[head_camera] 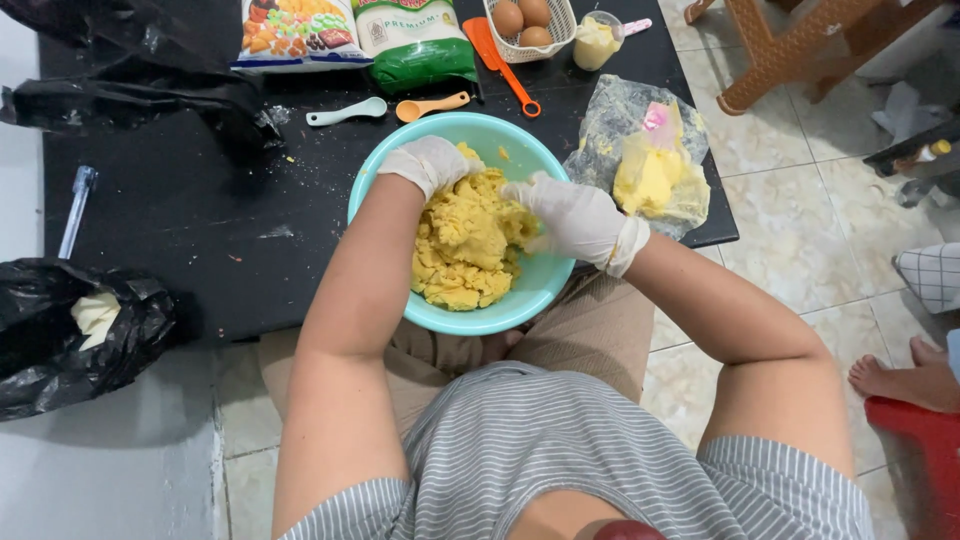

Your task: The person is kneading and mixing a yellow dough in a light blue bowl using both hands.

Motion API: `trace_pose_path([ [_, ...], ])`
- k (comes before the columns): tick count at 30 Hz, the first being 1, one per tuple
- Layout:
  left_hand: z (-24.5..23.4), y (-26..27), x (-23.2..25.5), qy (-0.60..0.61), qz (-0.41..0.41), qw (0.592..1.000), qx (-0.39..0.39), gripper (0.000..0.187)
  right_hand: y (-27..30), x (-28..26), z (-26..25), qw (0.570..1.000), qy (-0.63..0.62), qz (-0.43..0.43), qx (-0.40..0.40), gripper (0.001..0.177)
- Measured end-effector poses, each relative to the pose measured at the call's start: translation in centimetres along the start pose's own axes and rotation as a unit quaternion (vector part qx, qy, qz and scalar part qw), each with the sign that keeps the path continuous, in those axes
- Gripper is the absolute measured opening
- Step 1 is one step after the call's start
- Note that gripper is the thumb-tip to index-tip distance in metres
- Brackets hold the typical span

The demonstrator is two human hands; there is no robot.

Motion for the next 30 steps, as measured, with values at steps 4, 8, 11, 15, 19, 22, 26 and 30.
trace_pose_path([
  [4,-0.4,0.8,0.7,0.006,0.001,1.0,-0.016,0.081,-3.6,-0.8,4.9,0.999,0.045,-0.029,0.01,0.133],
  [8,-0.2,0.6,0.6,0.002,-0.001,1.0,-0.025,0.083,-6.2,-1.5,9.9,1.0,0.009,0.02,0.016,0.109],
  [11,-0.3,0.3,0.5,0.0,-0.001,0.999,-0.033,0.084,-7.4,-2.2,9.9,0.999,-0.005,0.023,0.033,0.091],
  [15,0.2,0.2,0.5,-0.004,0.002,0.999,-0.05,0.085,-8.3,-3.7,7.8,0.996,0.048,0.017,-0.077,0.076],
  [19,0.7,-0.2,0.3,0.002,0.0,0.999,-0.048,0.087,-7.8,-2.5,8.6,0.968,0.116,0.014,-0.222,0.069],
  [22,0.5,0.1,0.1,0.031,0.008,0.999,-0.037,0.09,-9.7,0.0,9.7,0.992,0.116,-0.019,-0.04,0.036],
  [26,-0.5,0.7,-0.4,0.047,0.003,0.999,-0.008,0.085,-12.0,1.4,8.0,0.971,0.074,-0.058,0.219,0.022],
  [30,-0.8,1.0,-0.5,0.024,-0.006,1.0,0.0,0.079,-11.1,0.4,7.7,0.962,0.106,-0.095,0.233,0.041],
])
Point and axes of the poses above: each hand's wrist, its own y-axis away from the middle knuckle, its own z-axis out of the palm, x = y × z, the point moved 10 cm from there along -y, towards the middle knuckle, and after that the axes turned 14 degrees about x, right-handed, at the moved point
